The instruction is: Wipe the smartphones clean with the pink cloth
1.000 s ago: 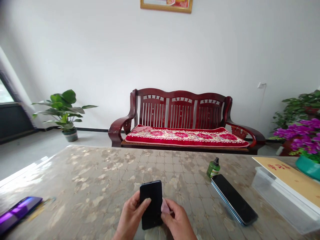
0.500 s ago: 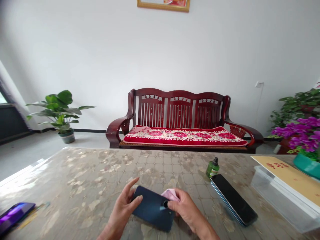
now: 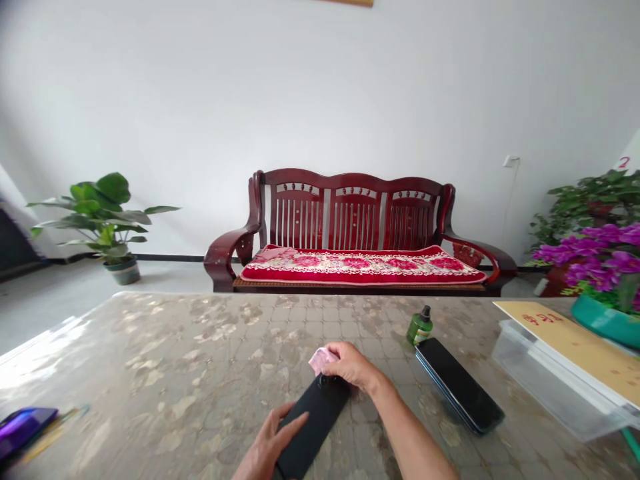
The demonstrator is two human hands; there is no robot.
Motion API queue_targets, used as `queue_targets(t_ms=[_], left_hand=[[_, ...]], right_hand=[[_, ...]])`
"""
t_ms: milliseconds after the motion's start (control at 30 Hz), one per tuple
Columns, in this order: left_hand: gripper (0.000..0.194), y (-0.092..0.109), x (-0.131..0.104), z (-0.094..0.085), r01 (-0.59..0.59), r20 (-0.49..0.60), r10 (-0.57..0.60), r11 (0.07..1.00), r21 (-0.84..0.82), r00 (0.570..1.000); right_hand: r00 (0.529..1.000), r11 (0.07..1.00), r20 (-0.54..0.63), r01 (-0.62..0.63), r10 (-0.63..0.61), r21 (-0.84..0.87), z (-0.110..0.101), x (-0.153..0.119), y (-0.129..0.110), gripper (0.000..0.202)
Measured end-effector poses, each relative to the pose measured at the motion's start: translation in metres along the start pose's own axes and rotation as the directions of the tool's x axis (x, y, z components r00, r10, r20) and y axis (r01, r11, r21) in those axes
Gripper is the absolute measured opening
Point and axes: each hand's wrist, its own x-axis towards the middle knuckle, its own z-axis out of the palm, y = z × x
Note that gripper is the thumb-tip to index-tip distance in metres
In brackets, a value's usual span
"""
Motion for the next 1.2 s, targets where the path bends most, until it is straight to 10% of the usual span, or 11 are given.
queue_targets(t_ms=[167, 433, 633, 967, 1200], left_hand=[[0.072, -0.022, -0.013, 0.028, -0.096, -0.045, 0.114, 0.953, 0.288, 0.992], [0.099, 0.034, -0.003, -0.023, -0.017, 0.145, -0.064, 0.867, 0.498, 0.987], [0.093, 0.052, -0.001, -0.025, -0.013, 0.175, -0.100, 0.836, 0.549, 0.980], [0.081, 0.054, -0.006, -0.024, -0.003, 0.149, -0.085, 0.861, 0.509, 0.985], [0.083, 0.036, -0.008, -0.021, -0.134, 0.143, 0.068, 0.836, 0.532, 0.987]], right_hand=[[0.989, 0.999, 0.146, -0.003, 0.010, -0.043, 0.009, 0.026, -0.009, 0.032], [0.968, 0.996, 0.246, 0.059, -0.042, -0.064, 0.034, 0.040, -0.011, 0.035], [0.990, 0.989, -0.029, 0.139, -0.141, -0.056, 0.053, 0.036, 0.002, 0.024], [0.842, 0.976, -0.495, 0.193, -0.217, -0.100, 0.050, 0.014, 0.010, 0.044], [0.897, 0.720, -0.105, 0.270, -0.430, -0.639, 0.056, -0.071, 0.012, 0.040]])
